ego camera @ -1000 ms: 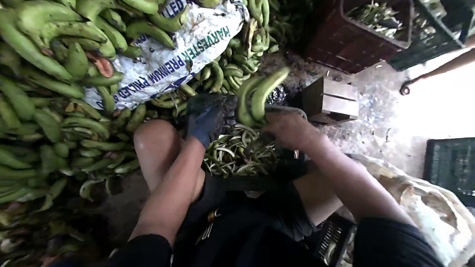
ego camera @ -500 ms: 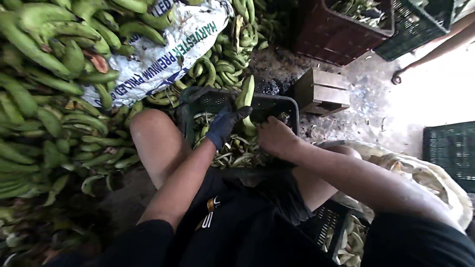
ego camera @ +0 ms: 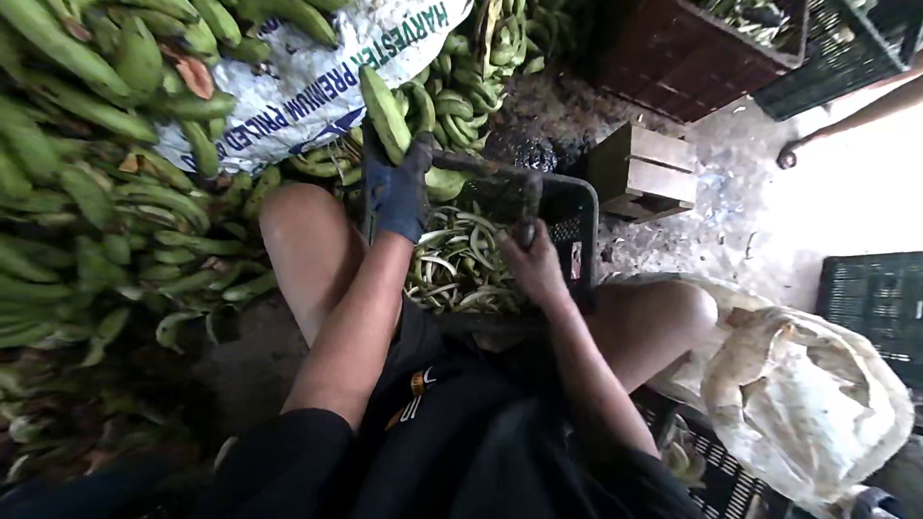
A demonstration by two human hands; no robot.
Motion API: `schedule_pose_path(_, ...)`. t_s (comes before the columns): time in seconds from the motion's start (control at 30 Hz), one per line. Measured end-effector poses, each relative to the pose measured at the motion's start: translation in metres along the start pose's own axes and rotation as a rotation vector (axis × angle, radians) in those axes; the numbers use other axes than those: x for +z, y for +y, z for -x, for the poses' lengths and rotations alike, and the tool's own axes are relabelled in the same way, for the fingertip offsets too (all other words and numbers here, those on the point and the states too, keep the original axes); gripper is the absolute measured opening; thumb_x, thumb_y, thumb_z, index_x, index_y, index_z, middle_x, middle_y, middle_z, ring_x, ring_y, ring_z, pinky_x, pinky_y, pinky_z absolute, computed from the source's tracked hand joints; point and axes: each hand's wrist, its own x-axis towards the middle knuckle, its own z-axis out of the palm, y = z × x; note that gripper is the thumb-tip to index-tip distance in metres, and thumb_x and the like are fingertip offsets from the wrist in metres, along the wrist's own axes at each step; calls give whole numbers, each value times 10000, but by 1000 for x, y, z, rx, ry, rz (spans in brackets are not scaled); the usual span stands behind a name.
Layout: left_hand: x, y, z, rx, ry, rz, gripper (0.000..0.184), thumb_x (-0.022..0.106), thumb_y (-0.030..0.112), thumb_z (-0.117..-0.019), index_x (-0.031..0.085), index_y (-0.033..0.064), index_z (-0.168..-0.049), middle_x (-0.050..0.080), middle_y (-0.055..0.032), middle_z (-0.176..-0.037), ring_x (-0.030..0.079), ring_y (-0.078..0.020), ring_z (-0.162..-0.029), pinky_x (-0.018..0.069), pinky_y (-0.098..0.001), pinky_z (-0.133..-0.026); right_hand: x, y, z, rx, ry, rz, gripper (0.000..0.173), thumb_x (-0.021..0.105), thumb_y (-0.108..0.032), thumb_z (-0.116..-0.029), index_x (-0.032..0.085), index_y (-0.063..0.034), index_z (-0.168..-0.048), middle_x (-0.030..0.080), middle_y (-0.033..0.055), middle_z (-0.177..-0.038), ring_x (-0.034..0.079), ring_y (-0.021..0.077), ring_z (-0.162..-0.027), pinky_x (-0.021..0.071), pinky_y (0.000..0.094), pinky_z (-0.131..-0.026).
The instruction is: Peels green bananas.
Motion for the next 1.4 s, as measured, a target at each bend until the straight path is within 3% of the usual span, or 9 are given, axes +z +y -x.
schedule_pose_path(0.23,4,4,22,85,-33,-93,1011,844,338,-824,244,73,-1592,525,-98,-1475,573,-131,-1292,526,-333,-1070,44,7,16,-255,55,-27,427,539,-304,-1073,563,21,-1348,682,111,-863,675,181,-707,601,380,-676)
schedule_pose_path(0.4,11,4,31,191,-22,-292,1033,843,398,-815,258,50,-1592,525,-104,-1491,559,-111,-1310,488,-304,-1099,20,-14,-1,25,-130,160,444,493,-416,-1085,569,-28,-1287,685,149,-919,703,273,-793,597,484,-758)
schedule_pose_path(0.6,18,-2,33,218,-12,-217,1038,845,364,-819,236,35,-1593,506,-120,-1495,552,-126,-1311,499,-308,-1090,-17,-60,23,-538,399,-191,319,497,-228,-1088,544,50,-1237,669,42,-775,679,144,-618,624,375,-537)
schedule_pose_path(0.77,22,9,47,158,-101,-354,1017,847,354,-813,261,101,-1605,527,-121,-1479,584,-145,-1280,517,-347,-1075,31,4,-16,156,-145,315,442,462,-394,-1089,470,-82,-1402,706,209,-1083,715,404,-994,573,627,-849)
schedule_pose_path(0.83,19,7,45,112,-129,-423,994,839,378,-813,286,127,-1600,523,-127,-1483,565,-174,-1303,500,-380,-1089,36,9,-26,262,-207,377,450,441,-429,-1086,503,-108,-1395,714,207,-1083,713,418,-1010,568,647,-838)
schedule_pose_path(0.97,9,13,42,22,-178,-541,959,773,578,-832,294,251,-1595,570,-91,-1441,598,-227,-1263,523,-519,-1030,29,17,-16,194,-119,262,451,529,-418,-1050,542,-142,-1407,737,139,-1067,732,320,-973,596,572,-857)
schedule_pose_path(1.13,5,-17,14,-64,-155,-253,792,796,387,-861,424,188,-1531,588,-86,-1413,603,-203,-1248,538,-464,-1029,11,26,-14,60,190,-50,416,703,-461,-945,702,-128,-1194,749,40,-920,727,165,-834,614,427,-797)
schedule_pose_path(1.23,4,-18,27,-267,-255,-17,439,742,308,-907,642,93,-1277,705,-111,-1104,700,-212,-946,611,-442,-790,13,43,-26,75,236,-396,516,791,-456,-884,696,-76,-1221,744,54,-936,711,141,-816,611,377,-778)
schedule_pose_path(1.4,17,-44,50,-504,-514,201,320,649,283,-957,665,38,-1161,710,-145,-954,702,-241,-807,605,-443,-710,22,37,-21,-52,188,-590,356,814,-263,-891,701,-40,-1144,745,60,-908,714,146,-780,622,358,-729)
